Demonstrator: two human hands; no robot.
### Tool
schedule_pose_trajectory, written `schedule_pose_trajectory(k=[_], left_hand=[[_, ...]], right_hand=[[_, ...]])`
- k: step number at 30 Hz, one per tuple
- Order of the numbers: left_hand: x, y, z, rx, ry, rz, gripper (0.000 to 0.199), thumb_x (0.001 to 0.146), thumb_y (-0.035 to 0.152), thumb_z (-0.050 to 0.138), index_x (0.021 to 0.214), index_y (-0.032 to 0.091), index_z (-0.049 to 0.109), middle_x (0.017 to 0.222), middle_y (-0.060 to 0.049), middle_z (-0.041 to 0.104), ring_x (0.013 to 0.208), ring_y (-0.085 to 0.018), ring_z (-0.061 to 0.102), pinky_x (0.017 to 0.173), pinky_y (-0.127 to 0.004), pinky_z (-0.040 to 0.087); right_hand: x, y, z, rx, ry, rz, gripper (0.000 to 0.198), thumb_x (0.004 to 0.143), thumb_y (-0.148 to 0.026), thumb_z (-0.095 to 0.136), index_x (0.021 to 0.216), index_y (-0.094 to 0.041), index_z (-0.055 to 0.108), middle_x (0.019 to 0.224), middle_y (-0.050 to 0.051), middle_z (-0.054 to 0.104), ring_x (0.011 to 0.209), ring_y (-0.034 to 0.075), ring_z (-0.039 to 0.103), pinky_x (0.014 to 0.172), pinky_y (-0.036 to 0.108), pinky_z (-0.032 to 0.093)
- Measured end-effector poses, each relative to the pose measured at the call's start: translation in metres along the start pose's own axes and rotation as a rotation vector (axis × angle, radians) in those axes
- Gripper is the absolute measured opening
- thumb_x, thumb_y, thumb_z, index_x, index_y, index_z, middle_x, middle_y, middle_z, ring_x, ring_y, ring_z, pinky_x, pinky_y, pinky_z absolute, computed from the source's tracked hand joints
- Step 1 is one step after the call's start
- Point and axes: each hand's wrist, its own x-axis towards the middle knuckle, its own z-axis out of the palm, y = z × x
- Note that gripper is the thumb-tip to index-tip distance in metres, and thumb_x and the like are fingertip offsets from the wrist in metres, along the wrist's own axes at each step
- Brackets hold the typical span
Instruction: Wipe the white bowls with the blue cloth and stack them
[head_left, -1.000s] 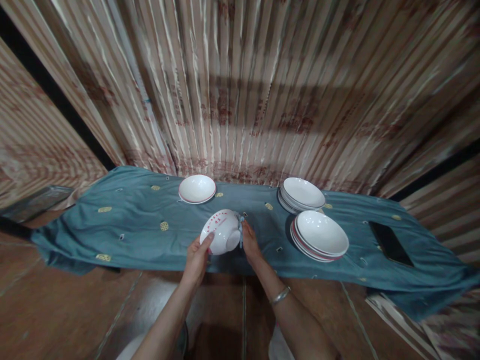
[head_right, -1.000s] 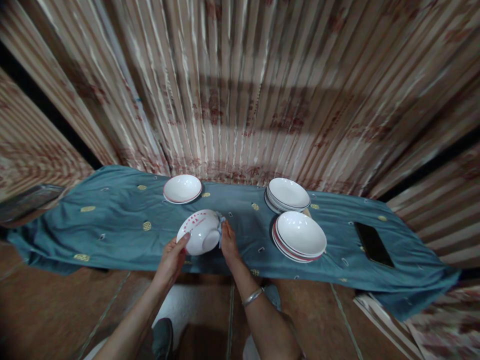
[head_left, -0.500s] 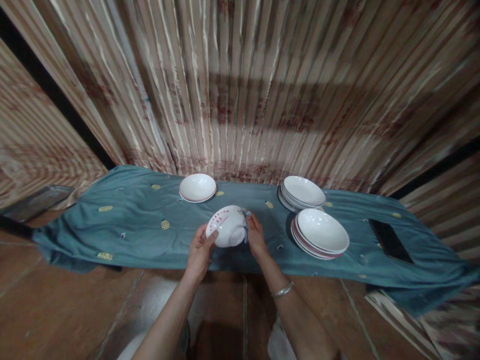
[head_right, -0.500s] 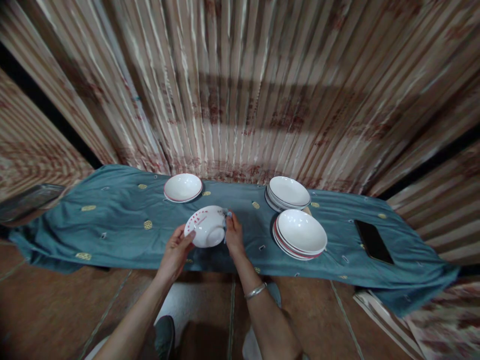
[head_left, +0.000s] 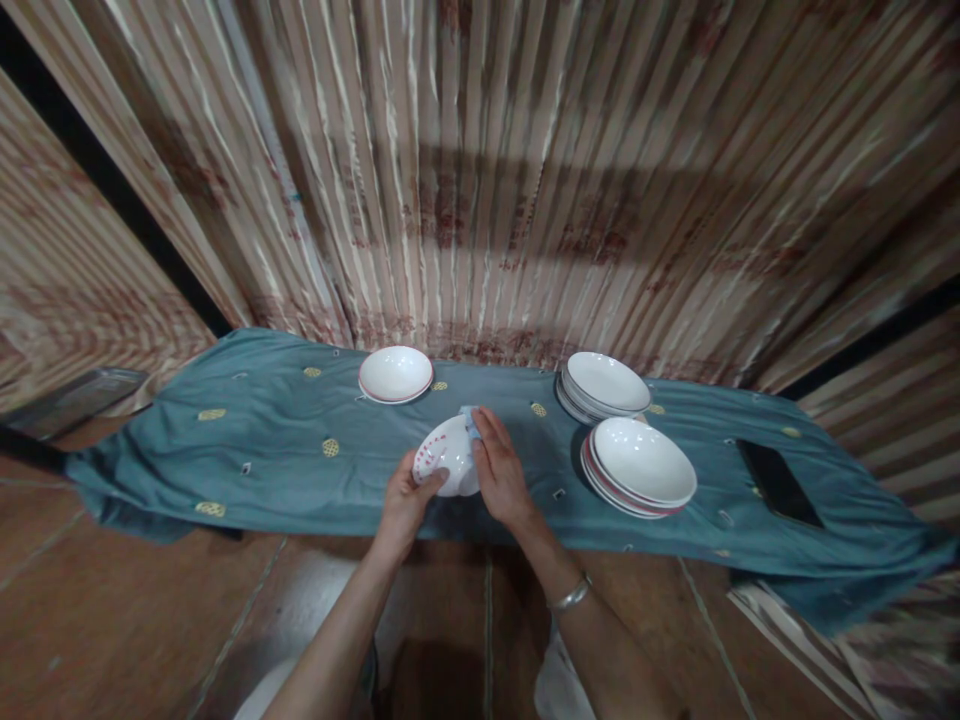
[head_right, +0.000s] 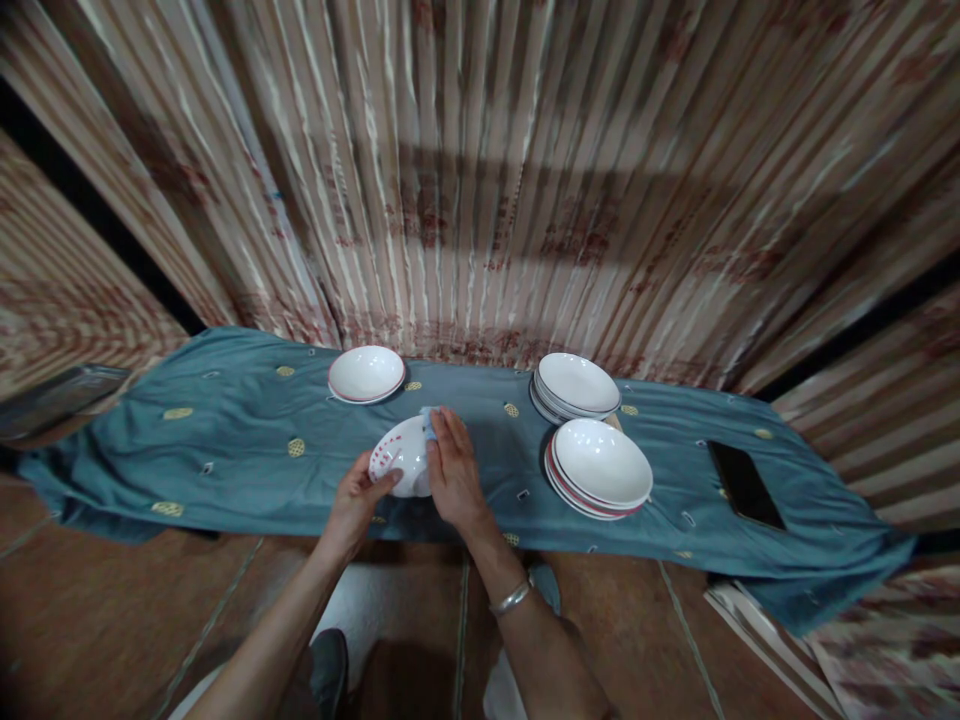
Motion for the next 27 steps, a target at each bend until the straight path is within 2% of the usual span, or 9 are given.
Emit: schedule_pose_trajectory(k=[3,6,8,11,14,18,23,25,27], left_hand=[[0.0,-0.002,-0.003,-0.036,-0.054,-0.004,0.032,0.062,0.032,0.077,0.088,0.015,0.069,0.074,-0.001,0.07,0.064,-0.013,0.058,0.064,-0.023,0.045],[0.001,-0.006,-0.008,-0.052,-0.077,0.043,0.031,0.062,0.033,0.077,0.086,0.016,0.071,0.072,0.0,0.069,0.063,-0.012,0.057,0.063,-0.022,0.044],[0.002,-0.007,-0.01,-0.06,-0.08,0.043,0.031,0.06,0.033,0.078,0.086,0.016,0.072,0.07,0.0,0.069,0.062,-0.012,0.058,0.062,-0.022,0.043],[0.001,-0.007,-0.008,-0.063,-0.101,-0.011,0.033,0.063,0.035,0.078,0.089,0.016,0.072,0.069,-0.001,0.07,0.061,-0.013,0.059,0.059,-0.022,0.043],[-0.001,-0.005,-0.004,-0.058,-0.106,-0.043,0.034,0.065,0.037,0.077,0.091,0.014,0.072,0.069,-0.003,0.071,0.064,-0.015,0.063,0.059,-0.023,0.044],[-0.003,-0.003,-0.001,-0.082,-0.09,-0.064,0.039,0.061,0.038,0.079,0.089,0.013,0.073,0.073,-0.007,0.073,0.073,-0.021,0.067,0.066,-0.029,0.049],[-0.005,-0.003,-0.002,-0.121,-0.094,-0.073,0.041,0.063,0.038,0.078,0.094,0.011,0.072,0.081,-0.01,0.075,0.083,-0.024,0.068,0.076,-0.032,0.051],[-0.006,-0.003,-0.002,-0.143,-0.088,-0.09,0.043,0.063,0.037,0.079,0.097,0.011,0.071,0.084,-0.011,0.075,0.087,-0.026,0.068,0.079,-0.033,0.051],[-0.007,-0.002,-0.001,-0.169,-0.076,-0.104,0.045,0.063,0.037,0.079,0.098,0.01,0.071,0.086,-0.012,0.075,0.09,-0.027,0.068,0.082,-0.035,0.051]], right_hand=[[-0.006,-0.02,0.001,-0.154,-0.068,-0.207,0.047,0.097,-0.025,0.031,0.143,-0.015,0.037,0.15,0.01,0.035,0.143,0.021,0.02,0.117,0.047,0.022],[-0.01,-0.034,0.007,-0.251,-0.125,-0.33,0.046,0.095,-0.021,0.036,0.14,-0.016,0.042,0.147,0.008,0.042,0.143,0.023,0.02,0.117,0.048,0.02],[-0.01,-0.036,0.008,-0.271,-0.138,-0.35,0.044,0.095,-0.02,0.037,0.138,-0.017,0.045,0.144,0.007,0.045,0.142,0.022,0.023,0.117,0.047,0.02],[-0.005,-0.032,0.004,-0.24,-0.121,-0.296,0.044,0.096,-0.02,0.035,0.138,-0.019,0.044,0.144,0.006,0.045,0.14,0.02,0.027,0.117,0.047,0.016],[0.001,-0.022,-0.002,-0.125,-0.101,-0.172,0.044,0.097,-0.024,0.031,0.139,-0.02,0.043,0.146,0.006,0.043,0.139,0.018,0.03,0.117,0.044,0.019],[0.007,-0.003,-0.003,0.15,-0.032,0.039,0.044,0.097,-0.032,0.03,0.135,-0.02,0.048,0.142,0.006,0.048,0.133,0.017,0.039,0.114,0.037,0.026],[0.006,0.031,0.016,0.494,0.072,0.453,0.049,0.09,-0.047,0.041,0.125,-0.019,0.059,0.129,0.006,0.06,0.123,0.021,0.052,0.11,0.037,0.034],[0.003,0.044,0.027,0.578,0.12,0.622,0.05,0.085,-0.053,0.048,0.117,-0.02,0.065,0.123,0.006,0.065,0.121,0.023,0.055,0.108,0.038,0.036],[-0.002,0.054,0.037,0.598,0.169,0.722,0.052,0.081,-0.058,0.051,0.114,-0.021,0.067,0.119,0.006,0.067,0.118,0.023,0.056,0.104,0.037,0.041]])
